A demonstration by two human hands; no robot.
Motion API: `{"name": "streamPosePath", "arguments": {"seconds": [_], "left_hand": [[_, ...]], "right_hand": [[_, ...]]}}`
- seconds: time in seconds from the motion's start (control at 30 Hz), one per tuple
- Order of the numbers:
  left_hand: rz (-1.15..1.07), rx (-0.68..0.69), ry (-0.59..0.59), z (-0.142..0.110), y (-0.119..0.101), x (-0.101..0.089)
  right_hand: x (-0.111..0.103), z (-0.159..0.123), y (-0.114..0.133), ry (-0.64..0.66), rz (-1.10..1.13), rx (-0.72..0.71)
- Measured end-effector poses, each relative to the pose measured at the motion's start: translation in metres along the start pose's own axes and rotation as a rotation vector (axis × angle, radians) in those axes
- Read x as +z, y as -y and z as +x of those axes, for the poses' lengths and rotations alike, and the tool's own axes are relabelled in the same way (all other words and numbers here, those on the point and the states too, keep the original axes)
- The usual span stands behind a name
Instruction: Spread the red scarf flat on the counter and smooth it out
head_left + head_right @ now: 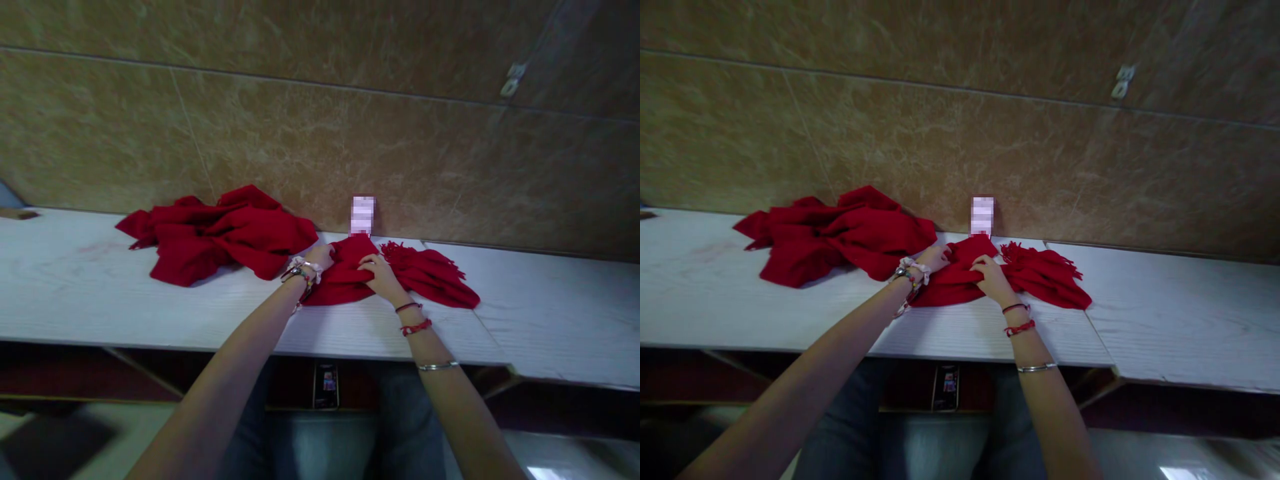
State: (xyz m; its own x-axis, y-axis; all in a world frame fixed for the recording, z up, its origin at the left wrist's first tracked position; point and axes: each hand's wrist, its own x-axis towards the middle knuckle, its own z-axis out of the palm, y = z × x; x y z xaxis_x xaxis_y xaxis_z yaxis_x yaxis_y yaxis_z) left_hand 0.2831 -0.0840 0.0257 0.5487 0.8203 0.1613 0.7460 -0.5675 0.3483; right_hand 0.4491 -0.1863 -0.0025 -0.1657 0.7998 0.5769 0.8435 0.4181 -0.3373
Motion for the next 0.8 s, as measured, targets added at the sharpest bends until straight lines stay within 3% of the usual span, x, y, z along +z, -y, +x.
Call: {"name": "streamPosePath", "arguments": {"seconds": [0.07,0.13,0.2,0.27,0.37,0.4,0.43,0.53,0.57,0.6,0.7,0.73,0.8], "left_hand": [[0.001,-0.028,-0.024,0.001,-0.002,-0.003],[0.016,-0.071,-0.099,0.000,-0.001,-0.017],[0.064,-0.148,-0.271,-0.004,0.003,-0.045],[0.163,-0.229,-0.542,-0.011,0.012,-0.080],[0.221,-0.355,-0.739,-0.031,0.038,-0.125],[0.247,-0.381,-0.758,-0.039,0.049,-0.133],[0.270,-0.418,-0.704,-0.048,0.058,-0.136],[0.386,-0.517,-0.434,-0.070,0.077,-0.120],[0.426,-0.542,-0.391,-0.075,0.076,-0.109],[0.473,-0.484,-0.400,-0.077,0.073,-0.098],[0.485,-0.150,-0.508,-0.071,0.046,-0.071],[0.444,0.006,-0.477,-0.067,0.036,-0.063],[0.329,0.335,-0.304,-0.058,0.017,-0.049]], "right_hand": [[0.001,0.000,-0.002,-0.017,-0.012,0.003],[0.001,-0.001,-0.003,-0.009,-0.032,0.015],[-0.001,-0.001,-0.005,0.013,-0.076,0.048],[-0.005,-0.002,-0.007,0.028,-0.149,0.108],[-0.012,-0.003,-0.010,0.002,-0.276,0.245],[-0.014,-0.004,-0.010,-0.016,-0.306,0.289],[-0.015,-0.004,-0.010,-0.034,-0.323,0.321],[-0.014,-0.005,-0.007,-0.044,-0.300,0.312],[-0.014,-0.005,-0.006,-0.036,-0.279,0.281],[-0.013,-0.005,-0.004,-0.028,-0.255,0.246],[-0.010,-0.005,0.000,-0.013,-0.177,0.141],[-0.009,-0.005,0.001,-0.014,-0.148,0.111],[-0.008,-0.004,0.003,-0.022,-0.092,0.062]]}}
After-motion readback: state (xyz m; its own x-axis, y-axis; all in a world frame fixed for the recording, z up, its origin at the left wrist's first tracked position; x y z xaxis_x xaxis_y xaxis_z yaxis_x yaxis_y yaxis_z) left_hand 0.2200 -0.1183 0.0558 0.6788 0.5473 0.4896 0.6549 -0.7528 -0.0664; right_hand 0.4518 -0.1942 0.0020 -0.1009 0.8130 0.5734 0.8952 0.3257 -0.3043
